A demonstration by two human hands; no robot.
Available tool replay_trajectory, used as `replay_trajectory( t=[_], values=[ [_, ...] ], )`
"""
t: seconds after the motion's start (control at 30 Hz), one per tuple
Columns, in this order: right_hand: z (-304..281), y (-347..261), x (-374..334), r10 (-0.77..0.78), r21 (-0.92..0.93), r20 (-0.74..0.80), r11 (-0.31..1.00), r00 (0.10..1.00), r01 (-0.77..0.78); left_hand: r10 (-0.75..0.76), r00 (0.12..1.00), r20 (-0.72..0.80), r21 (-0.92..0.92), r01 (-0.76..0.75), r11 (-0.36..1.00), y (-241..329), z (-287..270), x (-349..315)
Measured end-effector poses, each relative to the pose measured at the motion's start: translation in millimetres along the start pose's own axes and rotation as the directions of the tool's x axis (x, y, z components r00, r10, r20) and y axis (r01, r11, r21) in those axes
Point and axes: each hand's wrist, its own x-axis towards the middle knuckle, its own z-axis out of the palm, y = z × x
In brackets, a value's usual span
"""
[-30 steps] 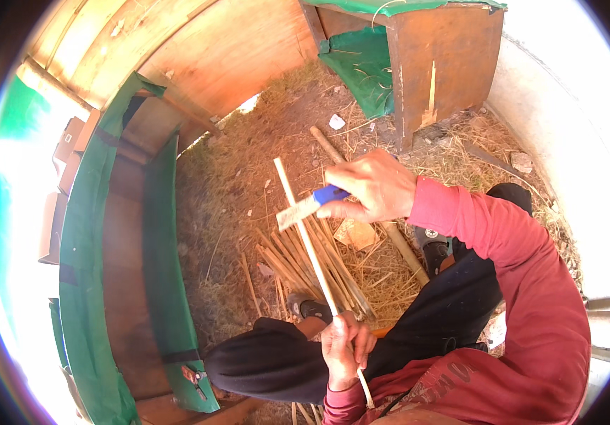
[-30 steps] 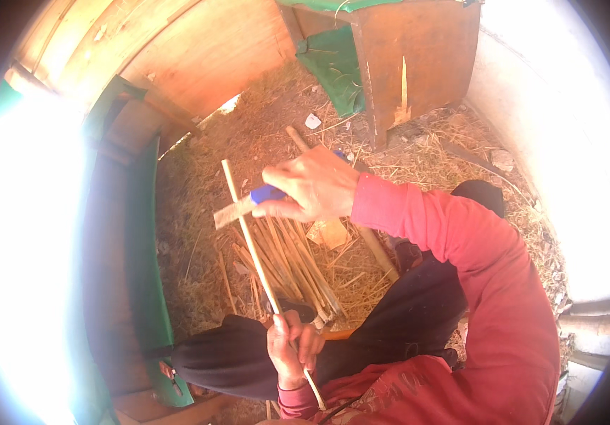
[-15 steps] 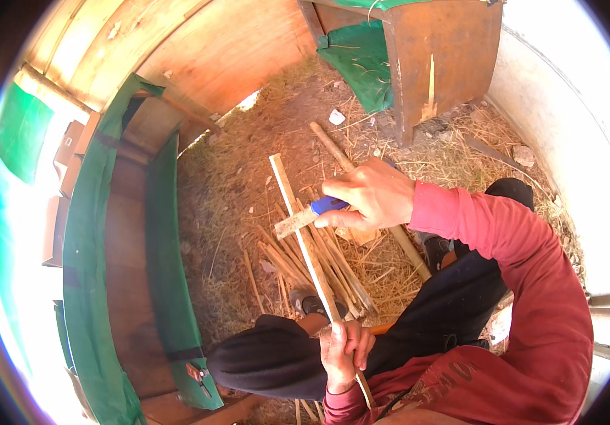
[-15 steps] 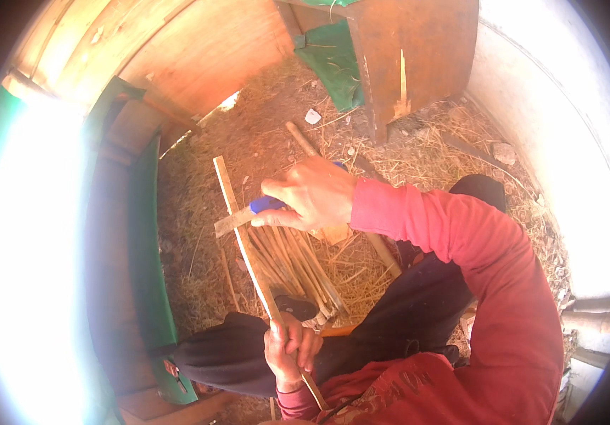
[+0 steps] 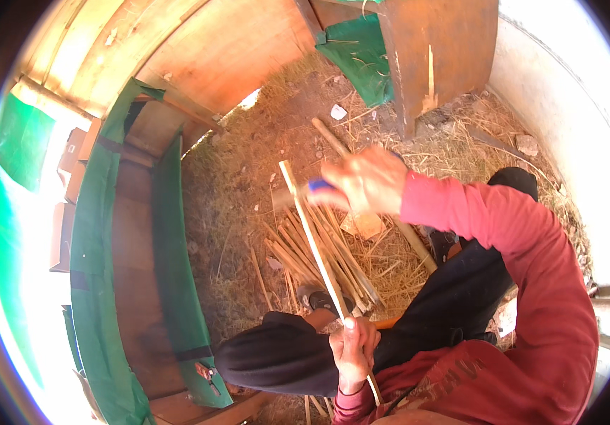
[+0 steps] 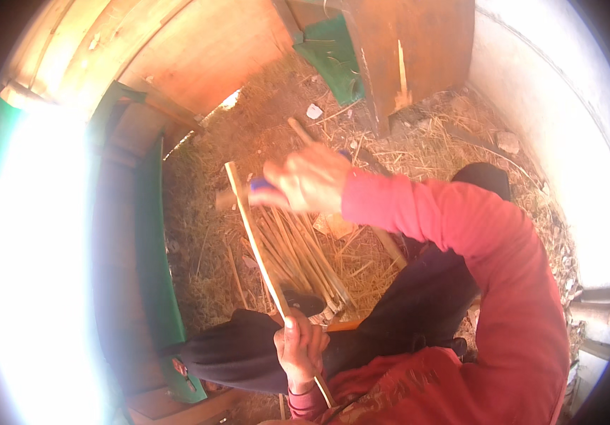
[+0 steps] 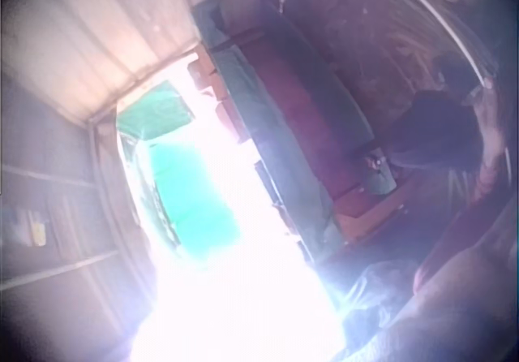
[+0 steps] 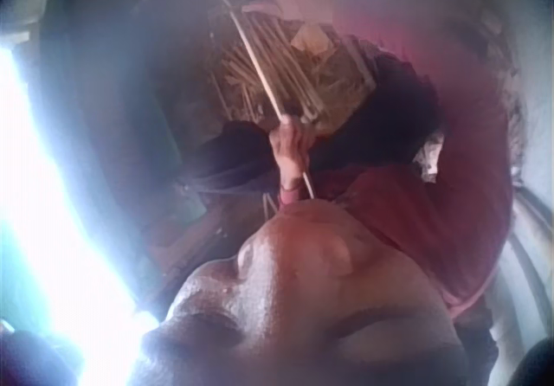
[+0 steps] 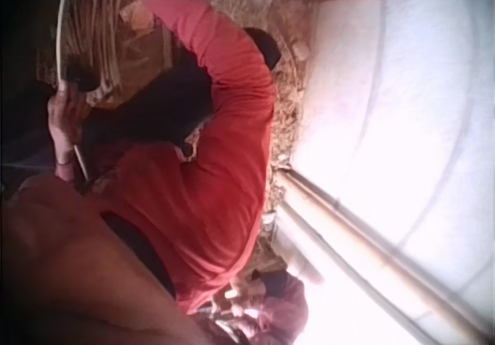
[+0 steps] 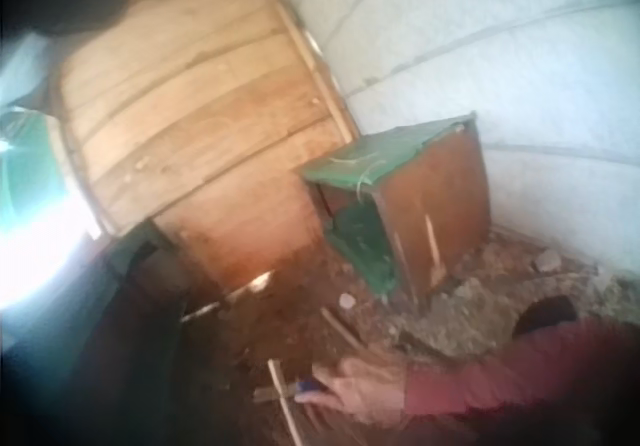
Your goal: The person sits on the ground and uses a knife to shave thin strips off a long wooden stick. They hold the stick with one hand and scrape the blade along its length repeatedly, creating a pile of wood shavings on the floor.
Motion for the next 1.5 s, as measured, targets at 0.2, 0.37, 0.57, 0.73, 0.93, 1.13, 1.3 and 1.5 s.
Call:
replay_trajectory(
  t=[0.2, 0.37, 0.57, 0.73, 0.93, 1.13, 1.3, 1.5],
  values=[
    [-5, 86, 32, 0.418, -0.175, -0.091, 0.887, 0.904, -0.428, 0.179, 0.959, 0.221, -0.075, -0.167, 0.983, 2, 4, -10],
    [-20, 32, 21, 0.167, 0.095, -0.138, 0.983, 0.976, -0.155, 0.062, 0.998, 0.025, 0.043, -0.063, 0.997, 11, 4, 2],
    [-14, -4, -9, -0.145, 0.208, -0.055, 0.966, 0.988, 0.154, 0.124, 0.992, 0.003, 0.137, -0.123, 0.983, 9, 2, 4],
    [-7, -5, -10, -0.167, 0.227, -0.021, 0.959, 0.986, 0.168, 0.171, 0.984, -0.049, 0.147, -0.162, 0.976, 5, 2, 6],
    [-4, -2, -11, -0.226, 0.218, -0.033, 0.949, 0.974, 0.228, 0.197, 0.978, -0.066, 0.134, -0.187, 0.973, 8, 6, 9],
    [5, -5, -14, -0.232, 0.197, -0.128, 0.947, 0.964, 0.254, 0.213, 0.976, -0.034, 0.149, -0.206, 0.967, 7, 1, 3],
    [14, 6, 6, -0.011, -0.055, -0.046, 0.998, 0.999, 0.008, 0.218, 0.969, -0.113, 0.258, -0.184, 0.948, 13, 5, 6],
    [-13, 98, 42, 0.277, -0.256, -0.349, 0.891, 0.895, -0.375, 0.140, 0.990, 0.026, 0.232, -0.143, 0.962, 12, 10, -14]
  ],
)
